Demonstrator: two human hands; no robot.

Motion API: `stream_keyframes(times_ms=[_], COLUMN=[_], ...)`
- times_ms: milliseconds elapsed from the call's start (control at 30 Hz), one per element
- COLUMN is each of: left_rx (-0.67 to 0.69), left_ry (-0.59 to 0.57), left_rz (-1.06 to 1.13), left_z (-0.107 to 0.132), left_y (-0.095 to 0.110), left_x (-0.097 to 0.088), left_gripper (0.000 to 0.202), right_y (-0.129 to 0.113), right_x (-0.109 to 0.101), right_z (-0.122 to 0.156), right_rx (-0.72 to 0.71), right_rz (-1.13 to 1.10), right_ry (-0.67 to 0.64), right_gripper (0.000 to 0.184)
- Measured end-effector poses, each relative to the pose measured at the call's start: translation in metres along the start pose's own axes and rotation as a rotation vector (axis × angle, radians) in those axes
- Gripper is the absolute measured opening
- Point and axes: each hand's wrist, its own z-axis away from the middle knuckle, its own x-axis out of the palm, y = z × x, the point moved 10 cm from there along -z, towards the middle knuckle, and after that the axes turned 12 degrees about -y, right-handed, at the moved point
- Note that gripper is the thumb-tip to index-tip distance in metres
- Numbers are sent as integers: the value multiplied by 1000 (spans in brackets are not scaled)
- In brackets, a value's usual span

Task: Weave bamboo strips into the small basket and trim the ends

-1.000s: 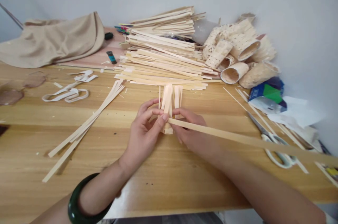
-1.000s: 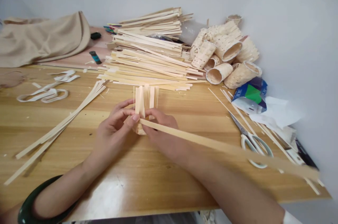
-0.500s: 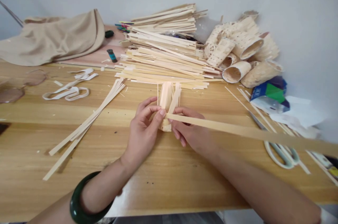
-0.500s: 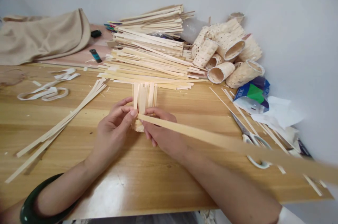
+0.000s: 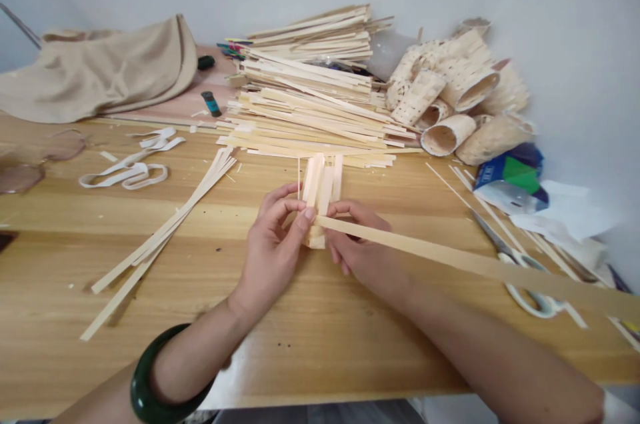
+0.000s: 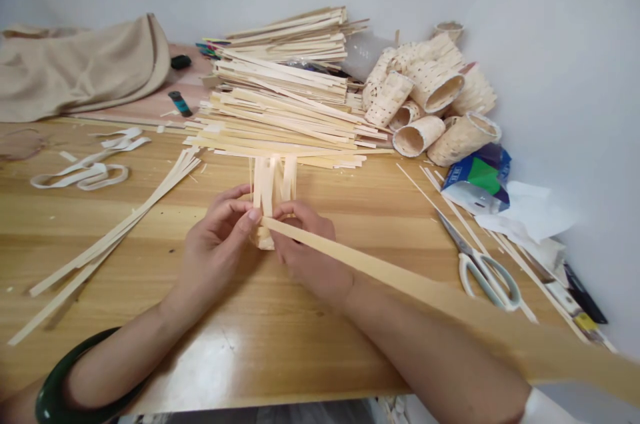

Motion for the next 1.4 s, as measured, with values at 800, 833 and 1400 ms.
stream_keyframes(times_ms=[800,833,1400], left_rx=[20,12,22], left_ry=[14,16,4], left_rz=[-14,-6,-20], left_z=[2,1,1], left_y=[4,3,5], left_x=[1,1,4], left_gripper=[20,21,23], right_y=[-23,-25,-24], right_x=[-1,0,9], right_z=[7,8,2], right_rx=[-206,-223,-61], right_rz=[424,461,550], right_ry=[102,111,-70], right_gripper=[24,26,26])
